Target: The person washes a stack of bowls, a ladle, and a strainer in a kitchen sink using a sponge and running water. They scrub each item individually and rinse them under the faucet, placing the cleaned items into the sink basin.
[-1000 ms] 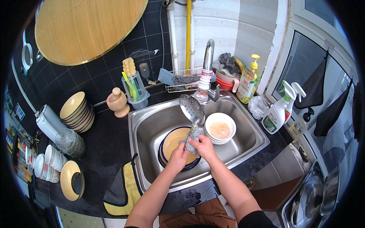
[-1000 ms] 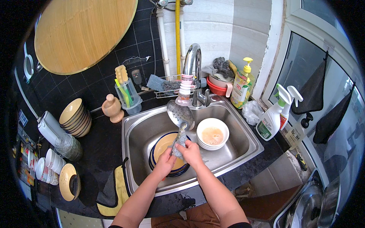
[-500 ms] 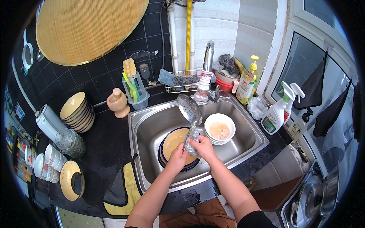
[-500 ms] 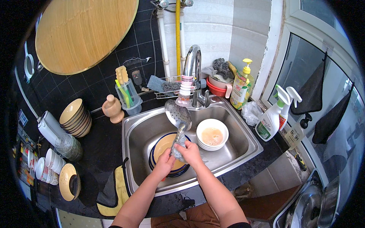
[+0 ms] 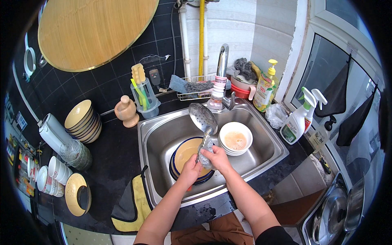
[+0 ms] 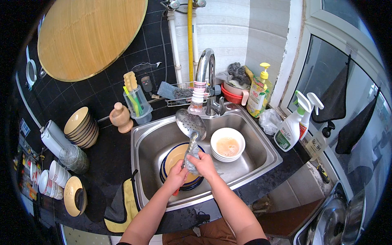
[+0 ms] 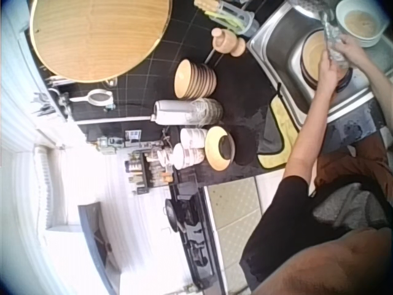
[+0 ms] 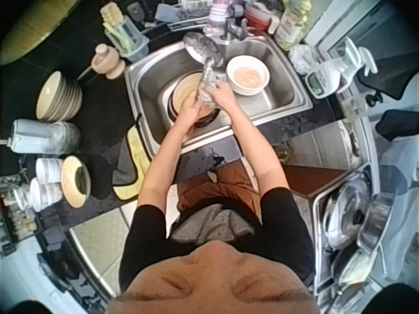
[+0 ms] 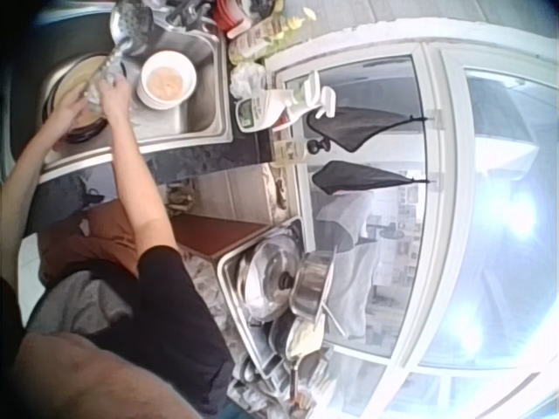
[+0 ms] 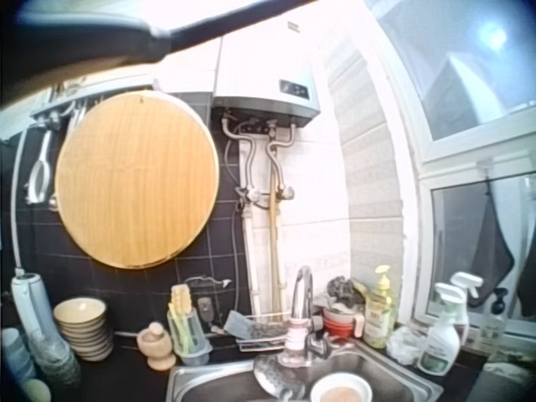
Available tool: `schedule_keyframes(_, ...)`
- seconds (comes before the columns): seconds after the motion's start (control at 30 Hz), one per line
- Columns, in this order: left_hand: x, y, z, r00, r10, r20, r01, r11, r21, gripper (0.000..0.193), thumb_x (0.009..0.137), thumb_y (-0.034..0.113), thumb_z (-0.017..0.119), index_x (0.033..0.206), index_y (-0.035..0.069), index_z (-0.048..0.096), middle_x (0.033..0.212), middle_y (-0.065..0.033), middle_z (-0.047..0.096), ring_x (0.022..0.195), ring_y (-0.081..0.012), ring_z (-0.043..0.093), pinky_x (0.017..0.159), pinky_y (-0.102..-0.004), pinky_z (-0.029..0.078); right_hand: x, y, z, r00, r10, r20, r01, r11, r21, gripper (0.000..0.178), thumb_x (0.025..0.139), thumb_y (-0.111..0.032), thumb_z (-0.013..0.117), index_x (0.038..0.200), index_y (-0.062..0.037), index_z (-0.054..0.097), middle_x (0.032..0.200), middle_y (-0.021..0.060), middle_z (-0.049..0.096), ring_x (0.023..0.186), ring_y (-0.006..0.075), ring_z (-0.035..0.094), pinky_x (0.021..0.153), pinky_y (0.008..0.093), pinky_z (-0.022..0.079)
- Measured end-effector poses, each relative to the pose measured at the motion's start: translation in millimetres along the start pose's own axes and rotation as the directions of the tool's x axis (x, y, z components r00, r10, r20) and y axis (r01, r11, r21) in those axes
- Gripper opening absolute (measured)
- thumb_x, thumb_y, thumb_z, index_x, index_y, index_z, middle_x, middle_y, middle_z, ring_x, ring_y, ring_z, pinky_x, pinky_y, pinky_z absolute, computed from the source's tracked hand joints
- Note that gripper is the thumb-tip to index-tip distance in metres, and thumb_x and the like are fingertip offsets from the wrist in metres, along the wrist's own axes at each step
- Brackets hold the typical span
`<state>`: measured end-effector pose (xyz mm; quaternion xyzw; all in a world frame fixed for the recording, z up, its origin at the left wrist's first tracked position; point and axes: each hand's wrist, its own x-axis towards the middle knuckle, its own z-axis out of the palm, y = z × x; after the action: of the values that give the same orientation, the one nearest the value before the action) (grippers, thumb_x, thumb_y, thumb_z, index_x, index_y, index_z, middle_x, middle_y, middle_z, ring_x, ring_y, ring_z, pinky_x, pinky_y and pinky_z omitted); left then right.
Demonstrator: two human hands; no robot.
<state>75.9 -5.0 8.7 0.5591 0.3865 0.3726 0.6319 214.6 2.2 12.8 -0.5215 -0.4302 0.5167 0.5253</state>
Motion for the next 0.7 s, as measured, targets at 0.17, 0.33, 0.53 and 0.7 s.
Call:
schedule_keyframes(0.17, 4.8, -17.6, -3.3, 0.973, 0.23, 0.006, -0.222, 0.932, 0.287, 0.003, 0.087, 0.008, 0.045, 0.09, 0.007, 0.044, 0.063, 0.002, 0.043, 0.046, -0.0045, 0.037, 0.038, -0.018, 0.029, 3.3, 9.3, -2.7, 0.999, -0.024, -0.035, 0.022, 0.998, -0.06, 0.017, 0.076, -0.013, 0.059, 0.085, 0.0011, 0.061, 0.074, 0.0037, 0.061, 0.064, 0.0082, 0.055, 0.058, 0.0241, 0.044)
schedule_keyframes(0.33, -4.1, 8.4, 4.8, 0.997, -0.072, 0.028, 0.072, 0.997, 0.008, 0.002, 0.087, 0.008, 0.043, 0.089, 0.008, 0.044, 0.063, 0.002, 0.042, 0.043, -0.0045, 0.035, 0.035, -0.0189, 0.027, 7.2, 15.6, -1.4, 0.993, -0.088, -0.082, 0.078, 0.99, -0.118, 0.019, 0.074, -0.013, 0.056, 0.087, 0.0015, 0.06, 0.073, 0.0048, 0.061, 0.064, 0.0098, 0.056, 0.059, 0.0256, 0.045)
schedule_keyframes(0.53, -6.2, 13.4, 4.5, 0.998, -0.066, 0.005, 0.066, 0.994, -0.087, 0.001, 0.087, 0.009, 0.044, 0.088, 0.008, 0.044, 0.063, 0.0016, 0.043, 0.042, -0.0047, 0.035, 0.034, -0.0194, 0.026, 2.0, 4.6, 1.7, 0.997, -0.074, -0.035, 0.071, 0.995, -0.065, 0.02, 0.075, -0.014, 0.056, 0.088, 0.0008, 0.059, 0.072, 0.0066, 0.062, 0.065, 0.0113, 0.057, 0.061, 0.0268, 0.045)
schedule_keyframes(0.7, 7.1, -21.8, -1.3, 0.974, 0.227, -0.011, -0.217, 0.944, 0.25, 0.001, 0.087, 0.008, 0.044, 0.087, 0.007, 0.044, 0.064, 0.0008, 0.045, 0.043, -0.0053, 0.036, 0.036, -0.0203, 0.027, 1.3, 7.6, 1.6, 0.982, -0.158, -0.099, 0.118, 0.939, -0.324, 0.018, 0.076, -0.015, 0.054, 0.086, 0.0001, 0.059, 0.072, 0.0082, 0.063, 0.066, 0.0122, 0.058, 0.062, 0.0282, 0.046)
